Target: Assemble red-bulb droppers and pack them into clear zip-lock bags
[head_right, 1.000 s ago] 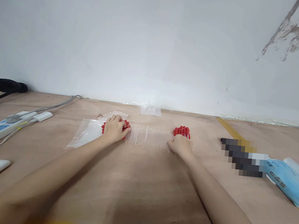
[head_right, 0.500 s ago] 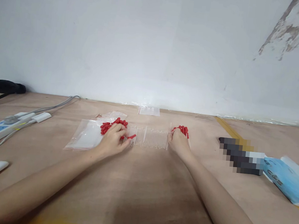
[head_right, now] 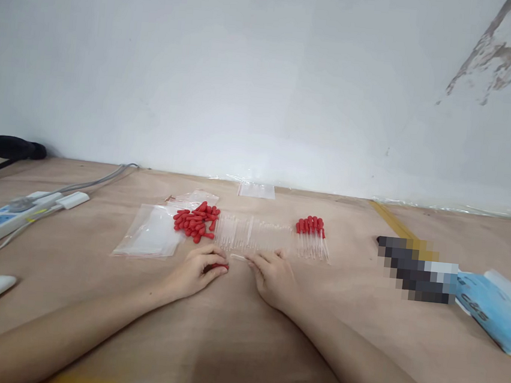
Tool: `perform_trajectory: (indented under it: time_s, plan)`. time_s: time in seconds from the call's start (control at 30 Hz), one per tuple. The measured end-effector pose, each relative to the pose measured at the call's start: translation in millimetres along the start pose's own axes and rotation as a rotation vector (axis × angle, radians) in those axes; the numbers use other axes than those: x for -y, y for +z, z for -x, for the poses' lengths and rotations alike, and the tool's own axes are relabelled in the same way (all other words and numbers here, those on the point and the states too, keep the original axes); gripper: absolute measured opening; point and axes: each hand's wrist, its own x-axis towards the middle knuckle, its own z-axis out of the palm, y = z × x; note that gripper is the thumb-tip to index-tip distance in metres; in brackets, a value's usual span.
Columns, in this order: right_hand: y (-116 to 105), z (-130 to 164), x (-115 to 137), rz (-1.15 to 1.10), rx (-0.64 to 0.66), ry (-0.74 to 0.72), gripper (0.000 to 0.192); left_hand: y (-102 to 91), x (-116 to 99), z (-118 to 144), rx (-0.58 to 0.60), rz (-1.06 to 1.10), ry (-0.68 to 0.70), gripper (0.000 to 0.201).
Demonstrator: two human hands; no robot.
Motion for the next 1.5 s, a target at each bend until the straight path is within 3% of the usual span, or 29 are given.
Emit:
perform_trajectory:
  time_s: [0.2,0.57,0.97,1.27,1.5]
  plan:
    - [-9,1,9,-0.03,0.001,-0.034,0.021,3.2,1,3,-0.069,0.143,-0.045,0.014]
    - [-2,5,5,-0.127,-0.06,-0.033,0.023,5.4,0,7,-0.039,0.283,-0.188,0.015]
    - [9,5,-2,-0.224,-0.002,-0.058,0.018,5.9,1,8,0.032,0.294,-0.162,0.018]
    - [-2,1,3,-0.01,0.025,-0.125,0.022,4.0,0,9,0.112,0.206,-0.099,0.02]
    - [-2,0,13,-0.007,0.041,-0.116,0.024,4.1,-2,9,0.078,0.137,-0.027,0.018]
